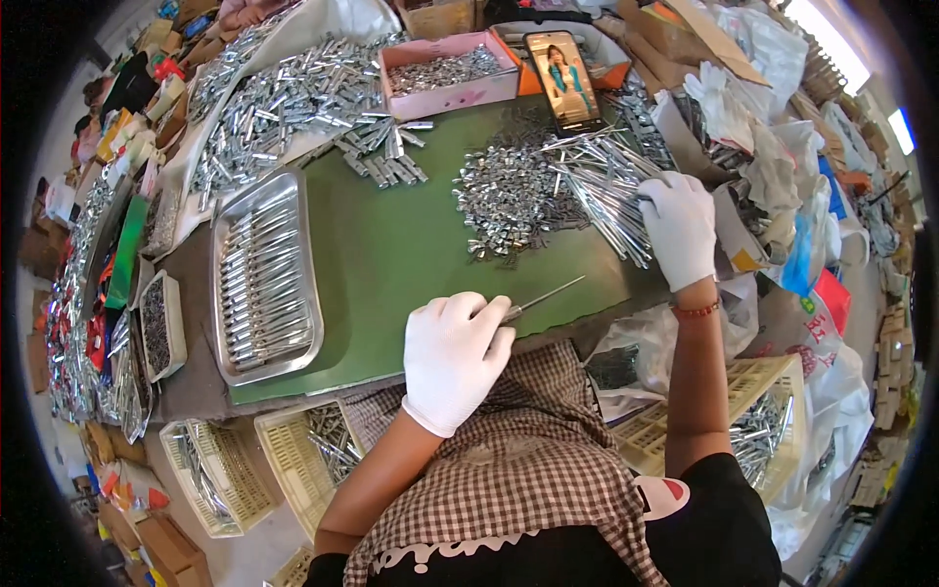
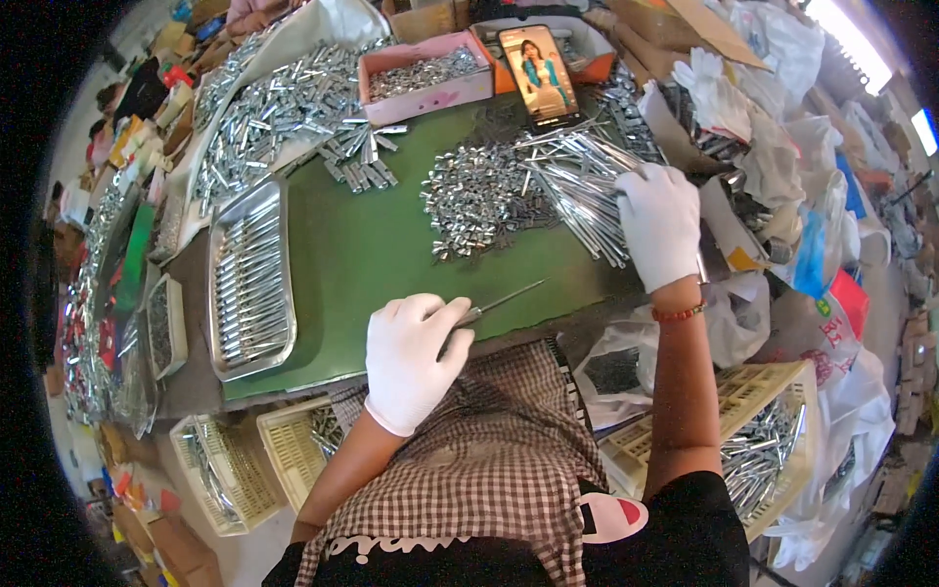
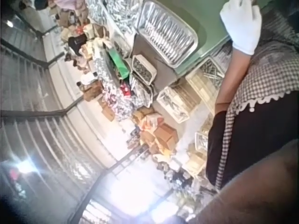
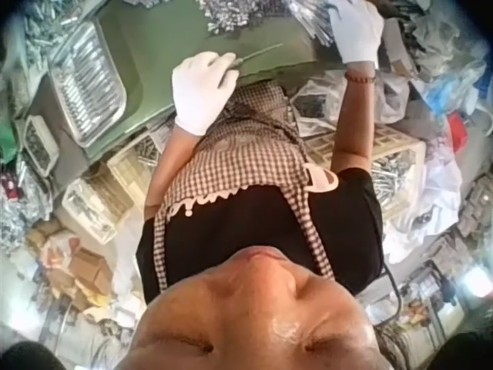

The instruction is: Assembling small metal pins into cylindrical metal housings using a manual press tool.

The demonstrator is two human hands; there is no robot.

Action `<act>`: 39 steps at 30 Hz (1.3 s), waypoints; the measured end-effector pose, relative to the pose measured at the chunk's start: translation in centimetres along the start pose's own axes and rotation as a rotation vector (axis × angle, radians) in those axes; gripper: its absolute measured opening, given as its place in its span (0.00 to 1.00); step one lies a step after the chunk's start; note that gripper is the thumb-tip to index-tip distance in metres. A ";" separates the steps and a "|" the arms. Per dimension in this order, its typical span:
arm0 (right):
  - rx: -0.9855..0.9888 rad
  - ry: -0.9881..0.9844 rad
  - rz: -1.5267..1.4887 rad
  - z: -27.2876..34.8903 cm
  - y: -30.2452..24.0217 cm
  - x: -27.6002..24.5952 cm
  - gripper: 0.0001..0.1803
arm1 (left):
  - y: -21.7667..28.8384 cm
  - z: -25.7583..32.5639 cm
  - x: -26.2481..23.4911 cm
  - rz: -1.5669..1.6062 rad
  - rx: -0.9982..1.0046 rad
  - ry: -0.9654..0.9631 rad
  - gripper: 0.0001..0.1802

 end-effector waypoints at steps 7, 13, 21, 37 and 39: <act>-0.049 -0.026 0.053 -0.6 -0.3 0.3 0.04 | 0.7 -0.7 0.2 0.010 0.046 -0.001 0.11; -0.130 0.040 -0.006 -0.8 -0.2 1.1 0.04 | 1.4 -1.5 0.5 -0.009 0.121 -0.063 0.07; 0.343 -0.040 -0.562 2.7 -0.6 -0.6 0.08 | -7.4 -3.1 -6.6 -0.256 -0.002 0.039 0.03; 0.048 0.067 -0.542 6.4 -11.3 0.9 0.06 | -29.2 -0.4 -10.8 -0.550 -0.225 -0.013 0.08; 0.043 0.077 -0.534 6.2 -11.3 1.1 0.06 | -29.2 -0.7 -11.1 -0.575 -0.261 0.000 0.10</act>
Point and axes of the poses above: each hand's wrist, its own z-axis away from the middle knuckle, its own x-axis out of the palm, y = z × x, the point moved 7 cm from there along -z, towards the middle knuckle, and after that the axes turned 9 degrees about -z, right-handed, at the moved point
